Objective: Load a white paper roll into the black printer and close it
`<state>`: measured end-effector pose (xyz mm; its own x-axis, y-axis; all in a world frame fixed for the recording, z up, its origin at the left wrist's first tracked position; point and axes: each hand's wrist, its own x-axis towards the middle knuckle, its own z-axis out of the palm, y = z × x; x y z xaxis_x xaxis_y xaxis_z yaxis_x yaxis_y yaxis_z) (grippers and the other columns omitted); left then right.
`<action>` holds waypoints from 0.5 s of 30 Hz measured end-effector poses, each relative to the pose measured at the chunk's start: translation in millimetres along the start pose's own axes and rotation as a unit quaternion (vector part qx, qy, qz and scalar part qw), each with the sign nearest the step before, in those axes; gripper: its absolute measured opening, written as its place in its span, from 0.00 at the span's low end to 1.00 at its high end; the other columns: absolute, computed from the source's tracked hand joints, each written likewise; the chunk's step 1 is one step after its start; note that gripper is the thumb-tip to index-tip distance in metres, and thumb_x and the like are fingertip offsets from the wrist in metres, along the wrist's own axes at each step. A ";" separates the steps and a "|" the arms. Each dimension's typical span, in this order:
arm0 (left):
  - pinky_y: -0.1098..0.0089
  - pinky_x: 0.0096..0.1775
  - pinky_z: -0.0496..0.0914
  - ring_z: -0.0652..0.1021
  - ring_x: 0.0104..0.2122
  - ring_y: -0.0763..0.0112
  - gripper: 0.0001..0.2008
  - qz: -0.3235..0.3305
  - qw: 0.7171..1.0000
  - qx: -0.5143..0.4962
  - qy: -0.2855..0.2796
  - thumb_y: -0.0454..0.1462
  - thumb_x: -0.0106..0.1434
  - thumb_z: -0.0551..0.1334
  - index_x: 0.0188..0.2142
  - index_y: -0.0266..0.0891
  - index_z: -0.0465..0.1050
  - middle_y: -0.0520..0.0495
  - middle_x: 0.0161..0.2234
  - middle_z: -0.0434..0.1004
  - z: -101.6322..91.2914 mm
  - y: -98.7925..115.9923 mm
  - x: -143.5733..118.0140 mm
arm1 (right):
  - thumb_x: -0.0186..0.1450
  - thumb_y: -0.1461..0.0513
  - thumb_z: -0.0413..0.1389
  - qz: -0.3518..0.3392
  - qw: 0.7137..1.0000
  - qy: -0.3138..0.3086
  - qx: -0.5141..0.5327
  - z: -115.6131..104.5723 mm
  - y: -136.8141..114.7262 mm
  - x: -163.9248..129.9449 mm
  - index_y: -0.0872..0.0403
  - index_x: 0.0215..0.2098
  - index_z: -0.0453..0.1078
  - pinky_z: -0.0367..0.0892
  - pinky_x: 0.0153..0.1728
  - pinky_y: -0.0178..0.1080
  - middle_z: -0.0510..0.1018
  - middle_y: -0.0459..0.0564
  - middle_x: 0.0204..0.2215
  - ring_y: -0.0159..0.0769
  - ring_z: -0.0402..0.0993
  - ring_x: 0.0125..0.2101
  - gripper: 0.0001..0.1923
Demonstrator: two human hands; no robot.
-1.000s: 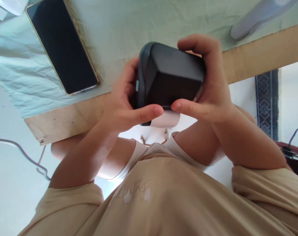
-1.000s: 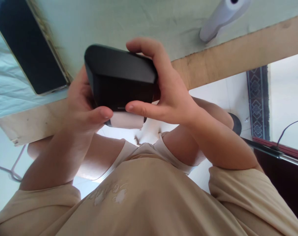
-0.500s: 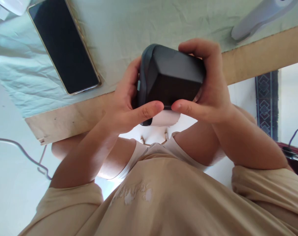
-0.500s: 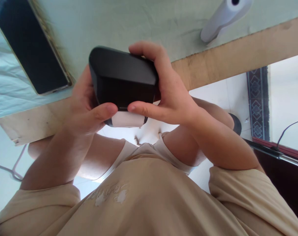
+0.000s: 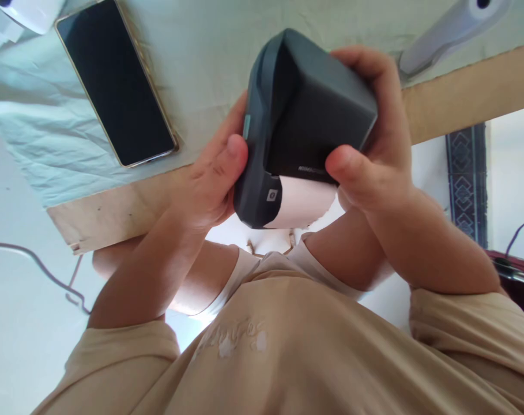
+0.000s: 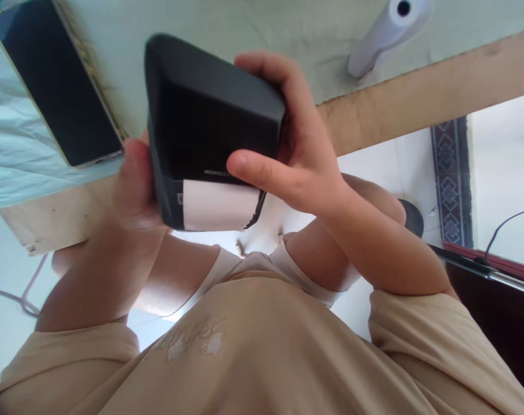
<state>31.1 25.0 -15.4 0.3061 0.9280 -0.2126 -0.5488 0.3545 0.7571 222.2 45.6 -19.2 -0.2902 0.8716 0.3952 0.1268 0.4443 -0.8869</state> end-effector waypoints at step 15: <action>0.54 0.66 0.76 0.61 0.75 0.51 0.13 0.063 0.982 0.077 0.163 0.41 0.75 0.57 0.46 0.38 0.78 0.54 0.53 0.82 -3.7 9.9 6.1 | 0.74 0.42 0.48 -0.070 0.980 -0.079 -0.166 -6.8 -24.1 13.3 0.52 0.66 0.59 0.63 0.72 0.51 0.69 0.53 0.65 0.41 0.66 0.68 0.31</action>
<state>24.7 34.6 -11.5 -0.0361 0.9595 -0.2794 -0.4339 0.2368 0.8693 221.7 47.9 9.1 -0.4670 0.7657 0.4423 0.3698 0.6235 -0.6888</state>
